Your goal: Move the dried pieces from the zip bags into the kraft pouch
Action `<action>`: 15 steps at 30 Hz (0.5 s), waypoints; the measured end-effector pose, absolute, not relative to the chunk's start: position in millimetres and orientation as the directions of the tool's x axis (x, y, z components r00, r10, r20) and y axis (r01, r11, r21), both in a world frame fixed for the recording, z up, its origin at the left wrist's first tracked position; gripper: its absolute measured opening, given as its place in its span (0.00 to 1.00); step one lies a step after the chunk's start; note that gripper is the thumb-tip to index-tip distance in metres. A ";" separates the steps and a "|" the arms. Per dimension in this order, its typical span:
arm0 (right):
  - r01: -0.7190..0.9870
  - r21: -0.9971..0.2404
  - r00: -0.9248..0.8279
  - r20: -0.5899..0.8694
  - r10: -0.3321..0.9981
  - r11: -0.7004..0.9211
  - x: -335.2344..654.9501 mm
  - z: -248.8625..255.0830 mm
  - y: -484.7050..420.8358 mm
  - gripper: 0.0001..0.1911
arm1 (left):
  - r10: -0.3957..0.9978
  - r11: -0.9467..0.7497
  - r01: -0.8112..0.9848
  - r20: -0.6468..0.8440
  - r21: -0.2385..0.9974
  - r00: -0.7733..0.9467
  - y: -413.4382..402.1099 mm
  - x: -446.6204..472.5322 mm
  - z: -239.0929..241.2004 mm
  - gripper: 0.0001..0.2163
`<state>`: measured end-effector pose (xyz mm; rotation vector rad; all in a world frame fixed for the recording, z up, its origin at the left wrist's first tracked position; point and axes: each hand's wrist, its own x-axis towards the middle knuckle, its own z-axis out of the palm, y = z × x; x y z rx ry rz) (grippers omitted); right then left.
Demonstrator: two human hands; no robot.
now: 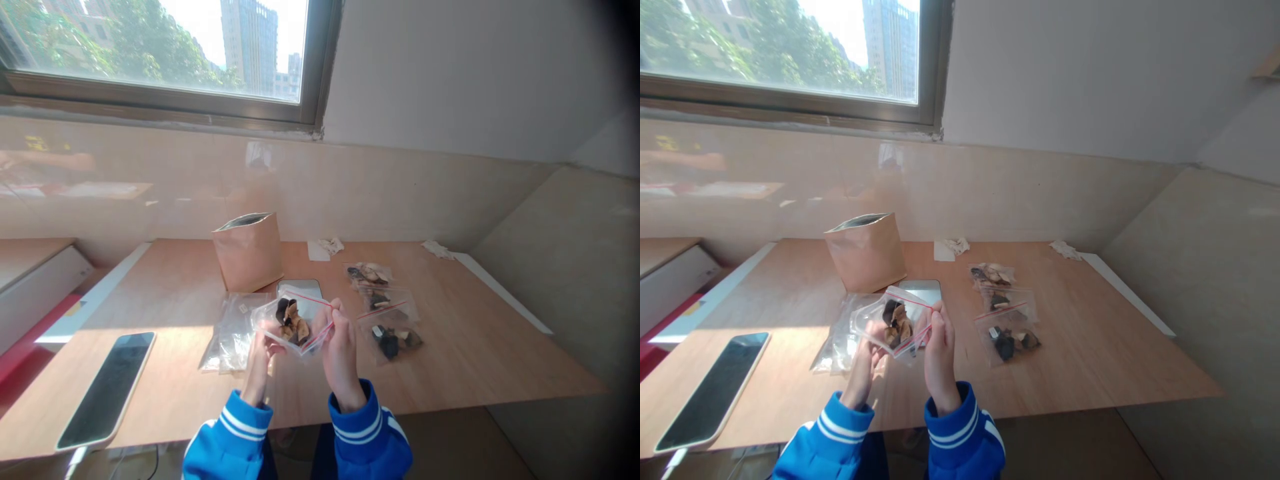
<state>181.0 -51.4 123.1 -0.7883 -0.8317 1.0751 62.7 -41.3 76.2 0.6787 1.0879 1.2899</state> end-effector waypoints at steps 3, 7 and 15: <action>-0.442 -0.872 0.200 0.131 0.971 0.209 176.2 116.8 -48.9 0.15 | 0.962 0.265 -0.535 -0.255 0.802 0.094 -42.4 76.5 75.2 0.22; -0.183 -0.977 0.082 0.096 0.992 0.109 185.3 105.5 -42.5 0.16 | 0.941 0.336 -0.621 -0.283 0.709 0.185 -44.3 77.9 83.3 0.24; 0.396 -0.901 0.260 0.297 0.919 0.179 199.0 111.6 -41.5 0.10 | 0.949 0.289 -0.537 -0.311 0.793 0.052 -34.4 55.3 74.6 0.27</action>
